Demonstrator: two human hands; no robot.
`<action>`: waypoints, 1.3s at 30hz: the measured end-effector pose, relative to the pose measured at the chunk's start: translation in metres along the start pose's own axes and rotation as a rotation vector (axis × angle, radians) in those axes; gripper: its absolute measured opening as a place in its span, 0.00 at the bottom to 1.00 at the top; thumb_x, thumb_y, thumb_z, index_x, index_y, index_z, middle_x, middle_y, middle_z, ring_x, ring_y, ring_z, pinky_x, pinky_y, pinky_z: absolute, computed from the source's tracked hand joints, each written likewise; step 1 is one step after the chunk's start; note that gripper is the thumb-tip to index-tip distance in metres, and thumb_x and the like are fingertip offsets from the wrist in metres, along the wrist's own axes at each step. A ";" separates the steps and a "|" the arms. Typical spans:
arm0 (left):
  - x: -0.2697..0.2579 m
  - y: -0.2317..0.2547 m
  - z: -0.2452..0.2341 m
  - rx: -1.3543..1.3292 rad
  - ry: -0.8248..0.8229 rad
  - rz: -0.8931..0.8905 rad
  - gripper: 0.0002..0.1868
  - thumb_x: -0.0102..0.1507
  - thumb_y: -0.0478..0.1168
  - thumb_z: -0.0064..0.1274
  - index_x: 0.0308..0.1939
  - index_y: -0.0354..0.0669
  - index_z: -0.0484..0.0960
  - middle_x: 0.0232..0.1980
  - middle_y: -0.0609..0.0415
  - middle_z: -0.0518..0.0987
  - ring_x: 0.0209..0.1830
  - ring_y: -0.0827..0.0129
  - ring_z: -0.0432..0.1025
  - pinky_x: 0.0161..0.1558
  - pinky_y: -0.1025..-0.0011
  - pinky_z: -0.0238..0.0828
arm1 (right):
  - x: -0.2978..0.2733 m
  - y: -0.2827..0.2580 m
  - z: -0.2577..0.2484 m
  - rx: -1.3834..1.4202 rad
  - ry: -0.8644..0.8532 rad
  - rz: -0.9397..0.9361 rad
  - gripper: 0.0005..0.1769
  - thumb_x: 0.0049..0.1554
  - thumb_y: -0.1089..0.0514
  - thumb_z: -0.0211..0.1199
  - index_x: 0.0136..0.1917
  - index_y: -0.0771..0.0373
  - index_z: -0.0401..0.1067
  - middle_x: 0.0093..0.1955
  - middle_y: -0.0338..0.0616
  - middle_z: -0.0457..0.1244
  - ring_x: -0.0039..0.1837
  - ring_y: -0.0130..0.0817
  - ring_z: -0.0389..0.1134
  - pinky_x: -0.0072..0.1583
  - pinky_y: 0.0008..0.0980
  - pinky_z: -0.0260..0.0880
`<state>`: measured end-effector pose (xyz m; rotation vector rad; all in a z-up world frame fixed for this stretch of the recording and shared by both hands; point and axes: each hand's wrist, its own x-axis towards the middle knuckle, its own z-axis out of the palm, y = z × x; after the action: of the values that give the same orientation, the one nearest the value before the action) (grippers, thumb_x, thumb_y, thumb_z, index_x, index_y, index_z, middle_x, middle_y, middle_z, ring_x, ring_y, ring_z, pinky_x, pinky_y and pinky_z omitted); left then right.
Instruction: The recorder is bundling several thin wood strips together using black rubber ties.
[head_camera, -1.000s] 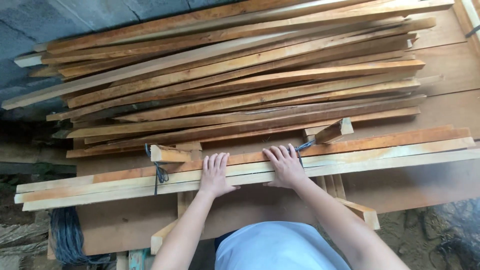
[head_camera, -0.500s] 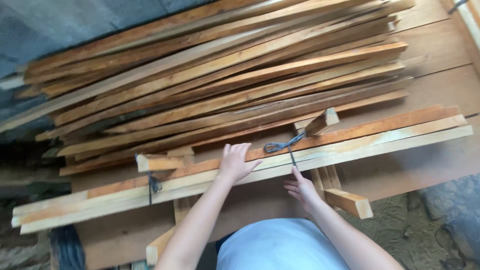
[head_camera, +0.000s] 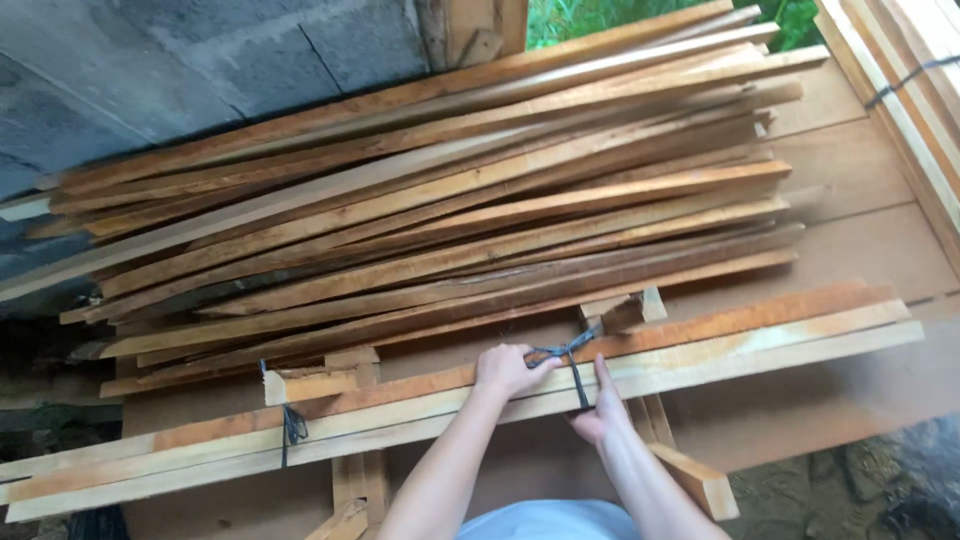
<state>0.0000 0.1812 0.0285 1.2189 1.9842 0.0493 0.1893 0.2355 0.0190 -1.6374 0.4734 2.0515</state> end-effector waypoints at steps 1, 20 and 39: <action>0.002 0.001 -0.008 0.001 0.005 -0.003 0.36 0.53 0.81 0.41 0.42 0.63 0.88 0.39 0.56 0.87 0.50 0.54 0.81 0.48 0.57 0.76 | 0.005 -0.001 0.008 -0.003 -0.004 0.002 0.57 0.52 0.32 0.71 0.80 0.66 0.51 0.81 0.61 0.50 0.81 0.51 0.51 0.81 0.58 0.46; -0.038 -0.038 0.045 0.115 0.417 0.331 0.47 0.58 0.70 0.56 0.72 0.47 0.65 0.73 0.53 0.66 0.76 0.56 0.56 0.75 0.53 0.46 | -0.063 0.016 0.006 -0.458 0.008 -0.193 0.65 0.54 0.26 0.64 0.83 0.59 0.28 0.81 0.73 0.37 0.82 0.67 0.44 0.77 0.65 0.42; -0.077 -0.141 0.071 0.605 0.784 0.224 0.79 0.35 0.81 0.63 0.80 0.45 0.49 0.84 0.49 0.47 0.84 0.54 0.39 0.79 0.43 0.30 | 0.010 0.055 0.036 -2.581 -0.557 -1.900 0.76 0.33 0.24 0.75 0.81 0.62 0.47 0.74 0.54 0.52 0.74 0.58 0.50 0.76 0.67 0.37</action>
<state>-0.0410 0.0220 -0.0322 2.0381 2.6228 0.0433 0.1275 0.2103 0.0163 0.3898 3.0705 -0.1861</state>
